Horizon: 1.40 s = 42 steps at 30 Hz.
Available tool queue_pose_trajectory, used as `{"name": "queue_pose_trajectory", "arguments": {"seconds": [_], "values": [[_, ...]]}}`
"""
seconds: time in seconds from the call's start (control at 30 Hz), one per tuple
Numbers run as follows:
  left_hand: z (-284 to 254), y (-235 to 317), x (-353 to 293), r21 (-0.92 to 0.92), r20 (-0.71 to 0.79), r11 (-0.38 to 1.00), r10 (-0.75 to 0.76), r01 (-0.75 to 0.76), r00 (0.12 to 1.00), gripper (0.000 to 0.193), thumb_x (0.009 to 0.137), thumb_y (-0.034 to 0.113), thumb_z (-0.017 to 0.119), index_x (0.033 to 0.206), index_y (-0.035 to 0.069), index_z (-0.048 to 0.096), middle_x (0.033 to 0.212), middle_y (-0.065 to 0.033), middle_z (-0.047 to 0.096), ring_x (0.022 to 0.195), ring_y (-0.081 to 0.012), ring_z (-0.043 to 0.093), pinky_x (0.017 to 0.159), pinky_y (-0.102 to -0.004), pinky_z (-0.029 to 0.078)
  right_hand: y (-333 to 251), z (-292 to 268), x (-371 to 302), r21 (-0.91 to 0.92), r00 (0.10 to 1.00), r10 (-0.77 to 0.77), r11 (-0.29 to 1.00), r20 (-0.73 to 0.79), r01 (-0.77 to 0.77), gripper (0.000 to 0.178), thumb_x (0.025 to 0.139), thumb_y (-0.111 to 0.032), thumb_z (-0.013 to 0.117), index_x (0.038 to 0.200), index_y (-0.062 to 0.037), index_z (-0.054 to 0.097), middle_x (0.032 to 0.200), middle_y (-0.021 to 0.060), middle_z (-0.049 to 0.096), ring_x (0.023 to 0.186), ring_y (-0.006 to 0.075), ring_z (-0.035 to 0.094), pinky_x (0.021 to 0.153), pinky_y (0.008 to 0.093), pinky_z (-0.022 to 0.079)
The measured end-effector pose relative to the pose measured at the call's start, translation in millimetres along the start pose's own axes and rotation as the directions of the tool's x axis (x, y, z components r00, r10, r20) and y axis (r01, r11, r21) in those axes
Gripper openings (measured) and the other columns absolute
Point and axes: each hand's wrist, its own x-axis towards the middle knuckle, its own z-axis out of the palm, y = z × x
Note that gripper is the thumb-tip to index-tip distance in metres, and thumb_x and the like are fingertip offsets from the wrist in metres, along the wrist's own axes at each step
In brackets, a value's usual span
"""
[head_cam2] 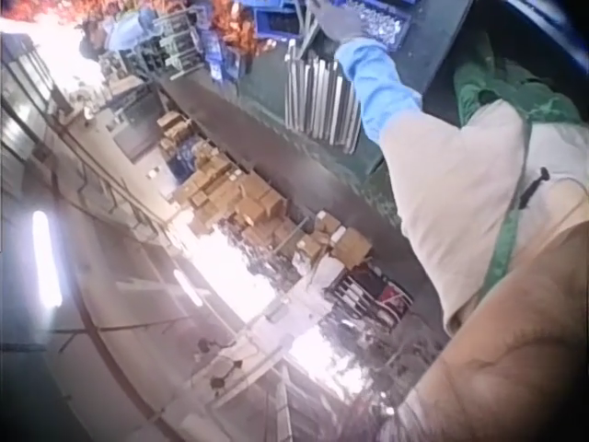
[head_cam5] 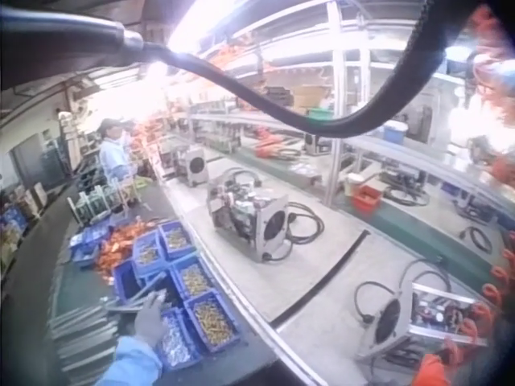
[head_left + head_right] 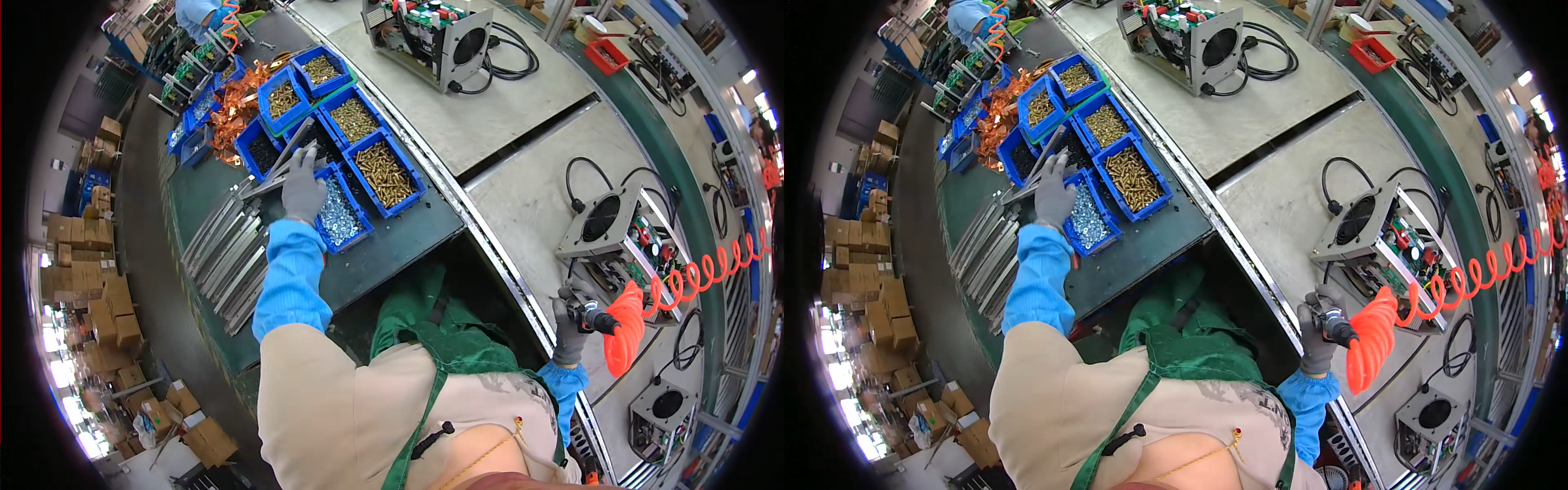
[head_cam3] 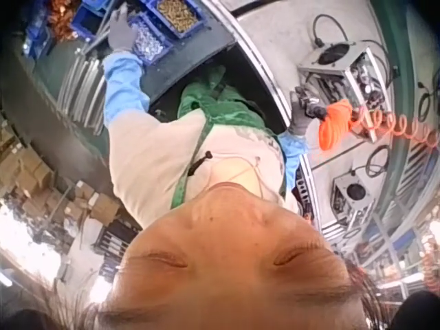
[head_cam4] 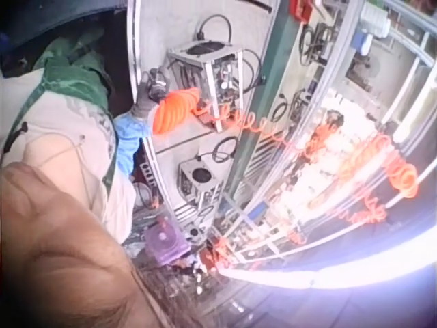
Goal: Use a pneumatic screwdriver to secure components and connect internal wires inside an inverter housing on an assembly line.
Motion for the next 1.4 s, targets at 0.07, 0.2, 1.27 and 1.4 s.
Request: {"name": "queue_pose_trajectory", "arguments": {"seconds": [0.07, 0.2, 1.27, 1.4], "values": [[-14, -2, 19, 0.013, 0.150, 1.000, -0.021, 0.019, 0.988, 0.041, 0.074, 0.014, 0.066, 0.115, 0.014, 0.059, 0.125, -0.0109, 0.047, 0.102, -0.0317, 0.058, 0.086, -0.0400, 0.050, -2, 1, 3, -0.051, 0.997, 0.051, 0.997, -0.059, -0.054, 0.044, 0.068, 0.002, 0.067, 0.109, -0.0040, 0.055, 0.087, 0.0045, 0.060, 0.080, 0.0125, 0.057, 0.075, 0.0277, 0.047], [-21, -11, 32, 0.088, 0.354, 0.989, 0.080, -0.118, 0.932, 0.030, 0.073, 0.019, 0.069, 0.103, 0.016, 0.065, 0.121, -0.0098, 0.049, 0.100, -0.0305, 0.058, 0.084, -0.0394, 0.050, 7, -9, 4, -0.020, 0.973, 0.088, 0.995, -0.213, -0.095, 0.048, 0.065, -0.002, 0.067, 0.111, -0.0018, 0.055, 0.092, 0.0082, 0.060, 0.073, 0.0149, 0.057, 0.064, 0.0270, 0.050], [60, 156, -73, 0.017, 0.436, 0.815, 0.515, -0.579, 0.738, 0.032, 0.082, 0.013, 0.052, 0.114, 0.009, 0.057, 0.113, -0.0106, 0.058, 0.081, -0.0223, 0.063, 0.057, -0.0376, 0.054, 33, -19, 14, 0.263, 0.919, 0.200, 0.958, -0.340, -0.111, 0.043, 0.072, 0.001, 0.065, 0.114, -0.0033, 0.053, 0.087, 0.0086, 0.061, 0.066, 0.0135, 0.056, 0.057, 0.0278, 0.048], [64, 154, -81, -0.032, 0.480, 0.891, 0.412, -0.454, 0.775, 0.024, 0.081, 0.013, 0.053, 0.104, 0.011, 0.059, 0.102, -0.0096, 0.056, 0.082, -0.0237, 0.060, 0.061, -0.0363, 0.054, 25, -28, 16, 0.323, 0.932, 0.240, 0.935, -0.271, -0.147, 0.049, 0.068, 0.000, 0.067, 0.114, -0.0046, 0.053, 0.092, 0.0097, 0.063, 0.079, 0.0176, 0.061, 0.068, 0.0311, 0.053]]}}
